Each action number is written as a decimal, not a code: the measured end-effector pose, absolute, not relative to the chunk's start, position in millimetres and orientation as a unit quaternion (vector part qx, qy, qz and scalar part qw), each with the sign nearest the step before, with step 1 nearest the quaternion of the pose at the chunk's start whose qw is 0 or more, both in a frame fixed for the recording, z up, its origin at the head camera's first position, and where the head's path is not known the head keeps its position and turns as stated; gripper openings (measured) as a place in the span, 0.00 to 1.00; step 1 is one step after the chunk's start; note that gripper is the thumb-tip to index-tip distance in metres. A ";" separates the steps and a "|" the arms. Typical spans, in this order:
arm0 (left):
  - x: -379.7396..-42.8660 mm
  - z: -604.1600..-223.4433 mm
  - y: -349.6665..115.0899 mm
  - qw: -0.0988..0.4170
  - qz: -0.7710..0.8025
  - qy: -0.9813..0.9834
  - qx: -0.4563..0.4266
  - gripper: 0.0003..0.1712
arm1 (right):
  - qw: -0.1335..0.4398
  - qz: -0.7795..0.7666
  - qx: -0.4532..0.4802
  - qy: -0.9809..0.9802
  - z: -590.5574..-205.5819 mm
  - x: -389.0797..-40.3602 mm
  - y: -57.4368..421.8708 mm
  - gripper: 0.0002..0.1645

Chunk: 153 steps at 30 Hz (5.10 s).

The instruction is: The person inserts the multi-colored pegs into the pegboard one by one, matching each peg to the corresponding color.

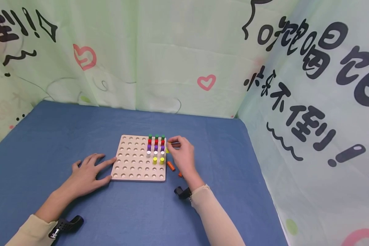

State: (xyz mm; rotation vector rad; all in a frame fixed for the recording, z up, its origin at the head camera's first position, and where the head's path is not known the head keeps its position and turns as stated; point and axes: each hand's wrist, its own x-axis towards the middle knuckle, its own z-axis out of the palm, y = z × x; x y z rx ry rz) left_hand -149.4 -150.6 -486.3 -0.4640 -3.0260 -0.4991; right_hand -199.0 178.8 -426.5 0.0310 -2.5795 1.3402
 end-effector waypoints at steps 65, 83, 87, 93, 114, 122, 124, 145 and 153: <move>-148.7 -486.7 -149.6 0.018 -0.166 -0.975 -0.149 0.37 | 0.085 0.370 0.073 -0.922 -440.6 -181.7 156.9 0.05; -149.1 -488.3 -151.1 0.019 -0.160 -0.976 -0.148 0.37 | -0.072 0.164 -0.010 -0.984 -417.6 -152.3 198.9 0.17; -149.7 -489.0 -151.6 0.019 -0.158 -0.976 -0.147 0.37 | -0.076 0.151 -0.011 -0.986 -422.7 -148.0 209.0 0.16; -148.6 -487.7 -150.1 0.019 -0.161 -0.976 -0.148 0.37 | -0.092 0.181 -0.011 -0.979 -430.0 -142.0 222.6 0.20; -148.2 -489.0 -150.1 0.025 -0.166 -0.975 -0.146 0.37 | -0.071 0.245 -0.023 -0.967 -437.0 -126.6 247.3 0.17; -147.9 -488.2 -150.5 0.023 -0.166 -0.975 -0.145 0.37 | 0.003 0.303 -0.022 -0.953 -444.4 -126.0 232.8 0.18; -147.6 -487.8 -150.5 0.022 -0.167 -0.975 -0.146 0.37 | 0.016 0.312 -0.024 -0.950 -444.8 -126.5 227.0 0.17; -147.0 -486.7 -149.7 0.019 -0.170 -0.974 -0.147 0.37 | 0.050 0.377 0.006 -0.925 -445.1 -139.9 181.4 0.15; -147.2 -487.1 -149.8 0.021 -0.169 -0.975 -0.145 0.36 | 0.055 0.375 0.032 -0.925 -447.0 -144.2 172.6 0.07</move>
